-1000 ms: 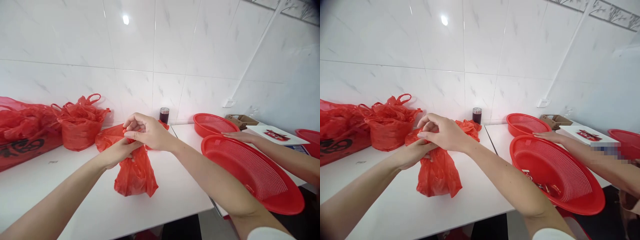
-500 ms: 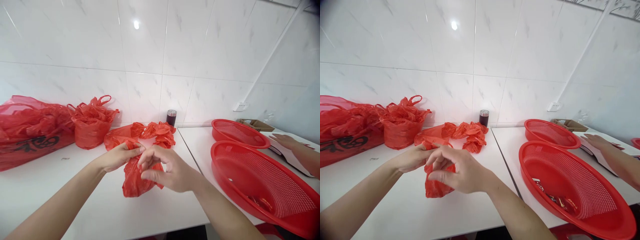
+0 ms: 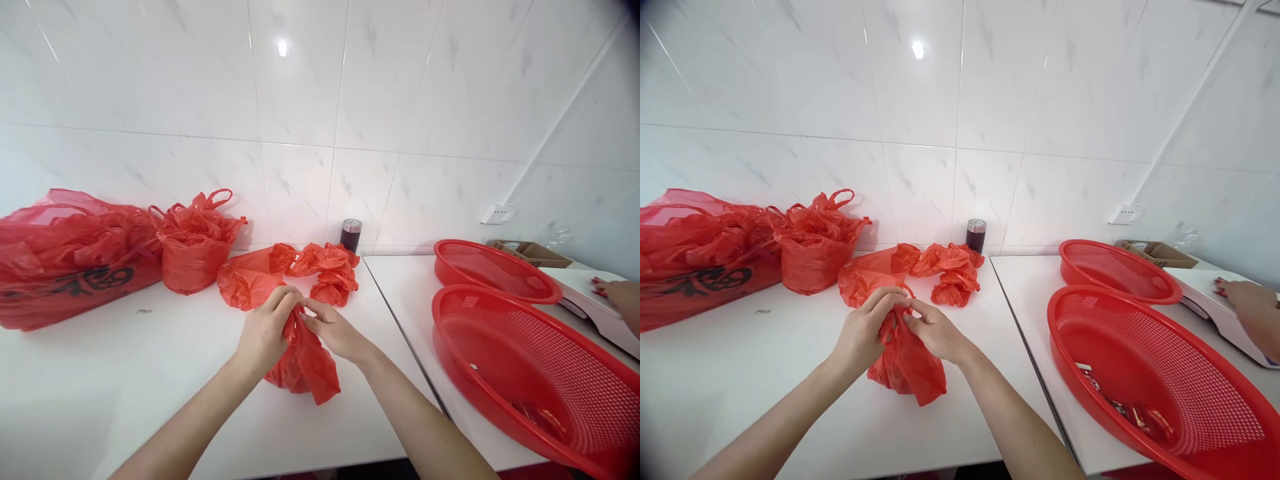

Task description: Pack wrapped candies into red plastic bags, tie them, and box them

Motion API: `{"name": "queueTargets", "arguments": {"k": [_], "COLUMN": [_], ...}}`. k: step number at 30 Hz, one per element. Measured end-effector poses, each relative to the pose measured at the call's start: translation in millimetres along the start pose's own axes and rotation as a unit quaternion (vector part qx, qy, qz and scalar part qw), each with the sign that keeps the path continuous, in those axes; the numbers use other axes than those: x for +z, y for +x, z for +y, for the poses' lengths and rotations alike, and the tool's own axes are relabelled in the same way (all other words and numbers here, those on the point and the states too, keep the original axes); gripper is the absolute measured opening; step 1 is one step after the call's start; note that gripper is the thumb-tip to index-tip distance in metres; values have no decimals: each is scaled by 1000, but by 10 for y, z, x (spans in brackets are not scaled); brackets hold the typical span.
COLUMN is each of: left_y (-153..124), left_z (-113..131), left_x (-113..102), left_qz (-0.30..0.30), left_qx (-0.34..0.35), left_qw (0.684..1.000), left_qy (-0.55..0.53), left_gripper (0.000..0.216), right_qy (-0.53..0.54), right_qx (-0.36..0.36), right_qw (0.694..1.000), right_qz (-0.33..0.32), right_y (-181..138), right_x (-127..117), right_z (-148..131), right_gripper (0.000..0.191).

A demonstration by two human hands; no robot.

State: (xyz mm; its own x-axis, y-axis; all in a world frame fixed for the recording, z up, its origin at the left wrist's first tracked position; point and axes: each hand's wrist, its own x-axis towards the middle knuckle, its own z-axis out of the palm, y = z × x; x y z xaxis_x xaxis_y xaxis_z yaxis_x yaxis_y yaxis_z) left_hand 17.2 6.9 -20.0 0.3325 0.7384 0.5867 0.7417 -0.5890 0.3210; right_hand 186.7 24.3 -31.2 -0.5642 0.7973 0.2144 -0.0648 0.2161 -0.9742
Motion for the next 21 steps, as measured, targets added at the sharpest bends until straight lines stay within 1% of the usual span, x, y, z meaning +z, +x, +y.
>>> {"name": "queueTargets", "arguments": {"k": [1, 2, 4, 6, 7, 8, 11, 13, 14, 15, 17, 18, 19, 21], "left_y": [-12, -24, -60, -140, -205, -287, -602, -800, -874, -926, -965, -959, -942, -894], "left_z": [-2, -1, -1, -30, -65, -115, -326, -446, -477, -481, -407, -338, -260, -119], "left_x": [-3, -14, -57, -106, -127, -140, -112, -19, 47, 124, 288, 367, 440, 552], "left_qz": [-10, -31, -96, -152, -171, -182, -190, -174, -151, -116, -28, 6, 26, 26], "left_qx": [-8, -17, -44, -86, -112, -140, -216, -263, -291, -320, -368, -379, -382, -378], "left_qw": [1000, 999, 992, 977, 967, 957, 932, 922, 919, 915, 907, 902, 900, 905], "left_qy": [-20, -38, -74, -125, -153, -179, -218, -222, -220, -214, -205, -206, -209, -191], "left_gripper": [47, 48, 46, 35, 30, 31, 40, 40, 39, 40, 42, 42, 41, 39], "right_qy": [-5, -20, -63, -84, -81, -72, -72, -90, -102, -118, -173, -213, -256, -327], "right_qx": [-2, -10, -25, -19, -10, 1, 57, 91, 98, 95, 75, 63, 52, 43], "right_qw": [1000, 1000, 996, 991, 989, 986, 968, 953, 947, 941, 928, 921, 915, 905], "right_qz": [-1, 11, 59, 102, 124, 149, 234, 274, 290, 303, 320, 319, 307, 269], "right_y": [-22, -47, -107, -181, -220, -260, -364, -403, -409, -406, -380, -363, -348, -331], "right_x": [-7, -14, -31, -77, -119, -174, -373, -442, -432, -389, -216, -103, 14, 209], "right_z": [-21, -38, -46, 16, 80, 165, 503, 715, 795, 854, 918, 934, 946, 977], "right_gripper": [29, 28, 30, 32, 32, 33, 36, 37, 36, 35, 30, 28, 27, 24]}}
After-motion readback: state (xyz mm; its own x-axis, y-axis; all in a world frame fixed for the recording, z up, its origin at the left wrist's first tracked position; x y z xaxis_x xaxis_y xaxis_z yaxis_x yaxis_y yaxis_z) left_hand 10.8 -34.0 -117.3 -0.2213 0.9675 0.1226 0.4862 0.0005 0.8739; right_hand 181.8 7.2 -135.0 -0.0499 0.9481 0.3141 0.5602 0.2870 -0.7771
